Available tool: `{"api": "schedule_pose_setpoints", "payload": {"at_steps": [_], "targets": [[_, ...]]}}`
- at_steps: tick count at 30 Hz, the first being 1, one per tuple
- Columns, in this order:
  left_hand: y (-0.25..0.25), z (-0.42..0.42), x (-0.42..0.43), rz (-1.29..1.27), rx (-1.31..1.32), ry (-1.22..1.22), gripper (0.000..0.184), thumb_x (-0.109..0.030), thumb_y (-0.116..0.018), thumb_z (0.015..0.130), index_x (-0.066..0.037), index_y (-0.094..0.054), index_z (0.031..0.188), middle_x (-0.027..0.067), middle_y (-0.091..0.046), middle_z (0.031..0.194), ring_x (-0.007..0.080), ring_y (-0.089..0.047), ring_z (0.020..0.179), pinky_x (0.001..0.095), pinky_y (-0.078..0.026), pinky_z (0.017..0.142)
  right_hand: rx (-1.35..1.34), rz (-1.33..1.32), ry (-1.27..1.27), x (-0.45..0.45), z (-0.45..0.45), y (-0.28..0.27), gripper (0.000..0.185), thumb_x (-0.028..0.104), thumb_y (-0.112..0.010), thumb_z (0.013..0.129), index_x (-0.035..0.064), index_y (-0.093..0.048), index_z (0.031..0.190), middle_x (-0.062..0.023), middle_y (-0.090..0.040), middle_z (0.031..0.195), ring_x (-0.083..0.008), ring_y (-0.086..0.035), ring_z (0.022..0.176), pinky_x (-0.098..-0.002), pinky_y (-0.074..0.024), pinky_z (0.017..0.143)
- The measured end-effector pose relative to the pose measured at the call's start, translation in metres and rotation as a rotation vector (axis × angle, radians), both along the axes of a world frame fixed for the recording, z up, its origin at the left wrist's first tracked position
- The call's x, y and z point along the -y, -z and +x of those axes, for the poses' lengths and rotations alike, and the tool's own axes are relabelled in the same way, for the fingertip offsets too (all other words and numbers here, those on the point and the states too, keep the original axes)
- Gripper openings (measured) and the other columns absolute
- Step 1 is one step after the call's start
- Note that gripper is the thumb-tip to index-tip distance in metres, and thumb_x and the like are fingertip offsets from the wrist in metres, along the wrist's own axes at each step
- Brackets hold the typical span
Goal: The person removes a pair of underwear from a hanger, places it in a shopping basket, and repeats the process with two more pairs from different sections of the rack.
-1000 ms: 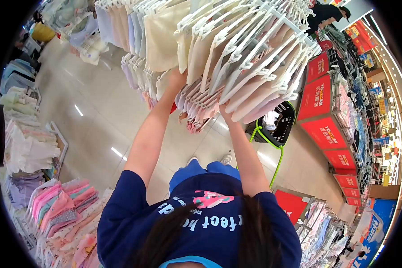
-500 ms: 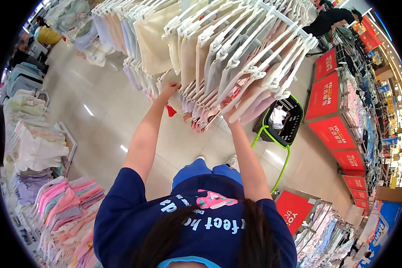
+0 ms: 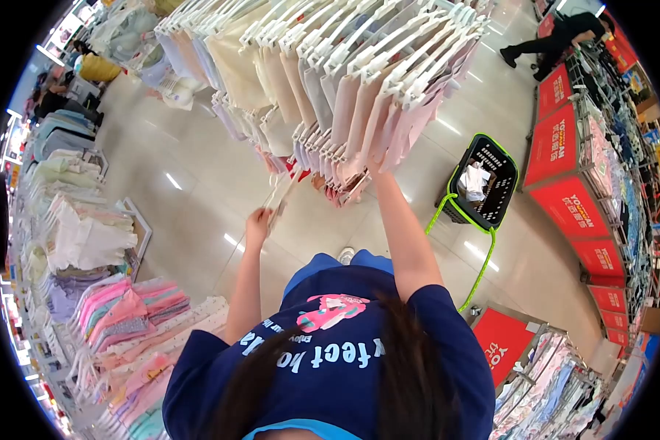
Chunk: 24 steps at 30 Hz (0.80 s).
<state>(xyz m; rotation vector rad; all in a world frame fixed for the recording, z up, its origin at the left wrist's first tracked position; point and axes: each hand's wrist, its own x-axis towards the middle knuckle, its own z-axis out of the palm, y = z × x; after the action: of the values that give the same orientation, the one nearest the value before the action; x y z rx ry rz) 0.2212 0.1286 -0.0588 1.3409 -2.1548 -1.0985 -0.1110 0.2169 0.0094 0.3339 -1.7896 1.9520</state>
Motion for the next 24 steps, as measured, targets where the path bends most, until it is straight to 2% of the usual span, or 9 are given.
{"api": "schedule_pose_setpoints", "payload": {"at_steps": [2,4,7,10,18,24], "targets": [[0.004,0.032,-0.033,0.065,0.030,-0.095,0.022,-0.018,-0.050,0.082,0.001,-0.060,0.084,0.0169,-0.058,0.068,0.0228,-0.056,0.062,0.0307,-0.042,0.058,-0.008,-0.008,-0.025,0.002,0.001,0.000,0.031,0.028,-0.052,0.082,0.0059,-0.049,0.104,-0.0052,-0.053,0.094,-0.0170,-0.049,0.088,-0.0288,-0.0396,0.078],[0.011,0.062,-0.066,0.073,0.081,-0.163,0.022,-0.018,-0.051,0.082,0.001,-0.061,0.084,0.0139,-0.060,0.070,0.0191,-0.056,0.065,0.0282,-0.042,0.061,-0.013,0.001,-0.063,0.004,0.001,0.002,0.031,0.028,-0.052,0.082,0.0059,-0.049,0.104,-0.0053,-0.053,0.094,-0.0170,-0.049,0.088,-0.0288,-0.0397,0.078],[0.040,0.103,-0.107,0.204,-0.078,-0.293,0.022,-0.018,-0.051,0.082,0.001,-0.062,0.084,0.0107,-0.061,0.072,0.0152,-0.056,0.068,0.0270,-0.042,0.063,-0.026,0.026,-0.137,0.005,0.000,0.005,0.032,0.028,-0.051,0.083,0.0060,-0.049,0.105,-0.0054,-0.053,0.095,-0.0171,-0.049,0.088,-0.0288,-0.0399,0.078],[0.042,0.129,-0.142,0.246,-0.062,-0.392,0.022,-0.018,-0.050,0.083,0.000,-0.062,0.084,0.0078,-0.062,0.073,0.0134,-0.055,0.069,0.0264,-0.042,0.064,-0.027,0.083,-0.236,0.007,0.000,0.013,0.032,0.029,-0.051,0.083,0.0061,-0.049,0.106,-0.0055,-0.053,0.096,-0.0172,-0.050,0.088,-0.0288,-0.0401,0.078],[0.032,0.152,-0.199,0.251,-0.069,-0.569,0.023,-0.018,-0.049,0.083,0.001,-0.062,0.086,0.0083,-0.062,0.074,0.0129,-0.055,0.070,0.0260,-0.042,0.065,0.012,0.380,-0.610,0.028,-0.008,0.041,0.033,0.030,-0.049,0.083,0.0063,-0.048,0.107,-0.0058,-0.053,0.098,-0.0175,-0.050,0.088,-0.0289,-0.0406,0.078],[0.034,0.155,-0.209,0.246,-0.150,-0.608,0.023,-0.018,-0.048,0.084,0.001,-0.061,0.087,0.0078,-0.062,0.076,0.0122,-0.056,0.072,0.0254,-0.042,0.067,0.055,0.526,-0.724,0.069,-0.014,0.053,0.034,0.030,-0.048,0.084,0.0065,-0.048,0.109,-0.0060,-0.053,0.099,-0.0177,-0.051,0.088,-0.0290,-0.0410,0.078]]}}
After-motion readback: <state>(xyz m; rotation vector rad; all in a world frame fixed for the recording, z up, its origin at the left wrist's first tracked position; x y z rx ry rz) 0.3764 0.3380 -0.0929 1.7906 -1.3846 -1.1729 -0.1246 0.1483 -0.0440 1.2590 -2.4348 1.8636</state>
